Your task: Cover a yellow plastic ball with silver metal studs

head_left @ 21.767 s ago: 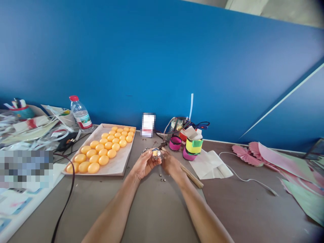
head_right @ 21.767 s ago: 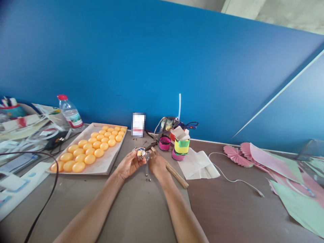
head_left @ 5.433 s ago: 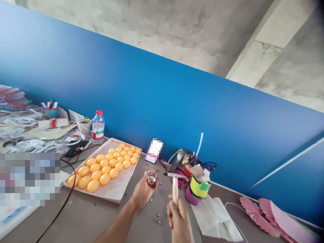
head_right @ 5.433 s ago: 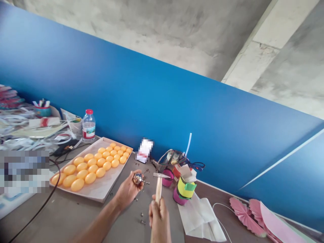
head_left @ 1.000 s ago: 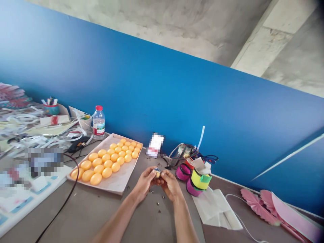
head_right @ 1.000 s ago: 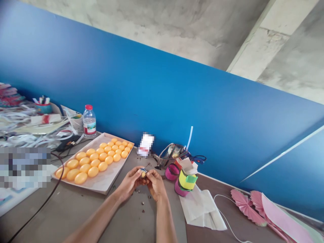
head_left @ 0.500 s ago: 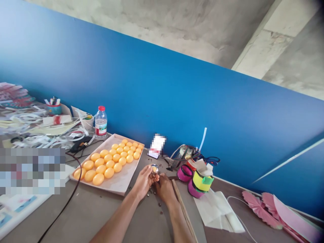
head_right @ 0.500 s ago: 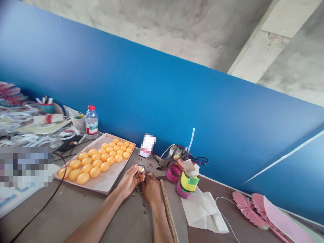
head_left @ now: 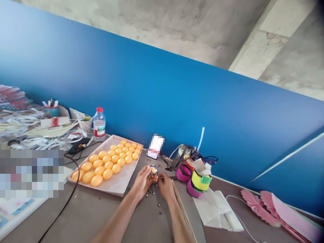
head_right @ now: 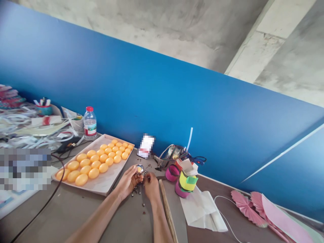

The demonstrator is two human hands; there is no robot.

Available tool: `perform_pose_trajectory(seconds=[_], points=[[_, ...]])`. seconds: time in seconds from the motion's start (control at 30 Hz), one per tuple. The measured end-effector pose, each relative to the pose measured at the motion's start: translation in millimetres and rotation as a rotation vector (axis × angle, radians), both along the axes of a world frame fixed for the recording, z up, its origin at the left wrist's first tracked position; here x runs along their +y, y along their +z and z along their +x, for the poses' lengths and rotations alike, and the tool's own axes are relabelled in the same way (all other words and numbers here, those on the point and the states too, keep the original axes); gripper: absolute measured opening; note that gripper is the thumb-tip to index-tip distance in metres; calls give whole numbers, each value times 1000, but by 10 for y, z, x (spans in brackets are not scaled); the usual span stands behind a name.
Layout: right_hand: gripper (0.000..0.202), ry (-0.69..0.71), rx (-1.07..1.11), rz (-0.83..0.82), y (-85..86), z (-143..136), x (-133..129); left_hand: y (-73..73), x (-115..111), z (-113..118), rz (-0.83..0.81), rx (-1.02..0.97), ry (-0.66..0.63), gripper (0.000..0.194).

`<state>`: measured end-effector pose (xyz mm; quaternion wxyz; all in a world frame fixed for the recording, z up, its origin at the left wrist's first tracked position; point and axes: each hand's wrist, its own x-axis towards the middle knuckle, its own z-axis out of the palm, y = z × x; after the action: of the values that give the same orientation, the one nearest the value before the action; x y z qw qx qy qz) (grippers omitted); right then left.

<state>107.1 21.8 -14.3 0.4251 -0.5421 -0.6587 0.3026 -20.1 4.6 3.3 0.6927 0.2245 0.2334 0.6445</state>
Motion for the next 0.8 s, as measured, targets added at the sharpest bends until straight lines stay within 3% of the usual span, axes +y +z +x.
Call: perform_pose_trajectory(seconds=[0.17, 0.27, 0.37, 0.6, 0.7, 0.8], points=[[15, 60, 572, -220, 36, 42, 37, 6, -2, -2, -4, 7, 0, 25], [19, 132, 762, -288, 55, 23, 14, 4, 3, -1, -2, 2, -8, 26], [19, 173, 771, -314, 65, 20, -7, 8, 3, -6, -3, 3, -4, 26], [14, 158, 331, -217, -40, 120, 43, 28, -12, -12, -9, 7, 10, 27], [16, 167, 398, -194, -50, 128, 52, 26, -10, -7, -13, 10, 14, 27], [21, 197, 599, -247, 26, 88, 22, 24, -9, -3, -20, 17, 8, 28]])
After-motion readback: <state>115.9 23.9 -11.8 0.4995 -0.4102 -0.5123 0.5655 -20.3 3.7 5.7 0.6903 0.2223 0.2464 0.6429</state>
